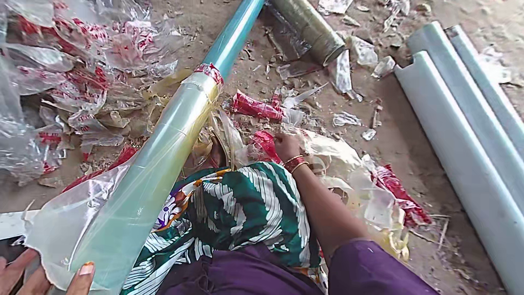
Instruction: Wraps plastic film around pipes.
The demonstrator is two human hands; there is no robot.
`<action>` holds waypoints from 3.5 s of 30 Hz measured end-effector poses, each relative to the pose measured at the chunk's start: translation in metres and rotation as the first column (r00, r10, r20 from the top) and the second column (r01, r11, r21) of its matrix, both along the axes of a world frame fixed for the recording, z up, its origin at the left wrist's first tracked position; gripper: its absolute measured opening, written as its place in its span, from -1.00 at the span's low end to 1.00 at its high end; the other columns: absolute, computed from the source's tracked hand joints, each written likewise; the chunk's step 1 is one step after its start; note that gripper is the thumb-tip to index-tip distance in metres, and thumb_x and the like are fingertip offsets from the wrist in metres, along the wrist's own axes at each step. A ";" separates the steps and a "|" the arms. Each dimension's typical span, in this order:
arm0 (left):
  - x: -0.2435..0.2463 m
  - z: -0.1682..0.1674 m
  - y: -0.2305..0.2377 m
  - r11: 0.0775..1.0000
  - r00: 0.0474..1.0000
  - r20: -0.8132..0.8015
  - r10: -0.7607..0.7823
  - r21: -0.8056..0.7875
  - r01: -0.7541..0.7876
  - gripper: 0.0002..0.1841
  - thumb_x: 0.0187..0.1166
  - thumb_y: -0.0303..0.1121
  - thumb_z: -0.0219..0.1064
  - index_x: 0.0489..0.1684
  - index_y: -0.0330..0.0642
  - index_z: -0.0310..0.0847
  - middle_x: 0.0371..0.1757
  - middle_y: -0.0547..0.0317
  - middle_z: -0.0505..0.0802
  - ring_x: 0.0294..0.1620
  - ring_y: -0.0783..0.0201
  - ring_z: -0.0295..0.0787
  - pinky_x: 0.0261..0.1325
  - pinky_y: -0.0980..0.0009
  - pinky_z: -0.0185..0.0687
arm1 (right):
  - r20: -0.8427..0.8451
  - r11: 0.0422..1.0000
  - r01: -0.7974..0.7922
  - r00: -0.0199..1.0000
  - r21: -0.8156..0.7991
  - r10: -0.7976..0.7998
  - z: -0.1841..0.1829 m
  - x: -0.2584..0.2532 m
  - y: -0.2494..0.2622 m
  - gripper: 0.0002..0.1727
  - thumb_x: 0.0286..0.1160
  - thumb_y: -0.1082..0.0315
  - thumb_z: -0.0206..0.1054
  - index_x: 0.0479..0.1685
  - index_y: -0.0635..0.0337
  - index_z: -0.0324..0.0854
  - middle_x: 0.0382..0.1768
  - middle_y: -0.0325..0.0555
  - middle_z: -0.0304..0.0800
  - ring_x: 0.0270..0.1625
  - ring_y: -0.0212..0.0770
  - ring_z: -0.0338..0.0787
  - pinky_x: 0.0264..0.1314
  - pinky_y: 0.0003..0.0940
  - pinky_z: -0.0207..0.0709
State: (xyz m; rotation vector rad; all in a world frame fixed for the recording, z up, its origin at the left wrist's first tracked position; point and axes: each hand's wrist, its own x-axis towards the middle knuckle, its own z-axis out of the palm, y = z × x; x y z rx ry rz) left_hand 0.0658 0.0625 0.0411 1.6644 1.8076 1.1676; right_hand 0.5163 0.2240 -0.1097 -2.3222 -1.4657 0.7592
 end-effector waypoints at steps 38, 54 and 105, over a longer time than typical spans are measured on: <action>-0.070 0.021 0.006 0.978 0.932 0.332 -0.146 -0.091 0.186 -0.57 0.64 -0.42 0.30 -0.82 -0.01 0.60 -0.82 0.53 0.62 -0.85 0.74 0.31 -0.77 0.78 0.18 | 0.547 -0.194 -0.790 0.202 0.581 0.813 0.165 -0.251 -0.052 -0.78 0.66 0.43 0.20 -0.23 0.18 0.79 -0.41 -0.04 0.82 -0.31 -0.07 0.76 -0.18 -0.16 0.47; -0.070 0.016 0.006 0.953 0.954 0.076 -0.291 0.109 0.282 -0.47 0.65 -0.24 0.29 -0.93 0.00 0.35 -0.79 0.50 0.43 -0.72 0.70 0.31 -0.66 0.71 0.10 | 0.817 -0.663 -0.623 -0.064 0.415 0.573 0.160 -0.309 -0.021 -0.81 0.61 0.60 0.15 -0.24 0.35 0.71 -0.51 -0.04 0.65 -0.41 -0.13 0.53 -0.25 -0.22 0.26; -0.080 -0.013 0.010 0.823 0.577 0.617 -0.535 0.224 0.523 -0.69 0.54 -0.41 0.44 -0.70 -0.04 0.61 -0.68 0.56 0.69 -0.65 0.77 0.54 -0.55 0.83 0.48 | 0.720 -0.564 -0.710 -0.116 0.422 0.685 0.154 -0.287 0.021 -0.79 0.65 0.62 0.10 -0.21 0.38 0.68 -0.43 0.13 0.74 -0.31 0.08 0.75 -0.12 -0.08 0.59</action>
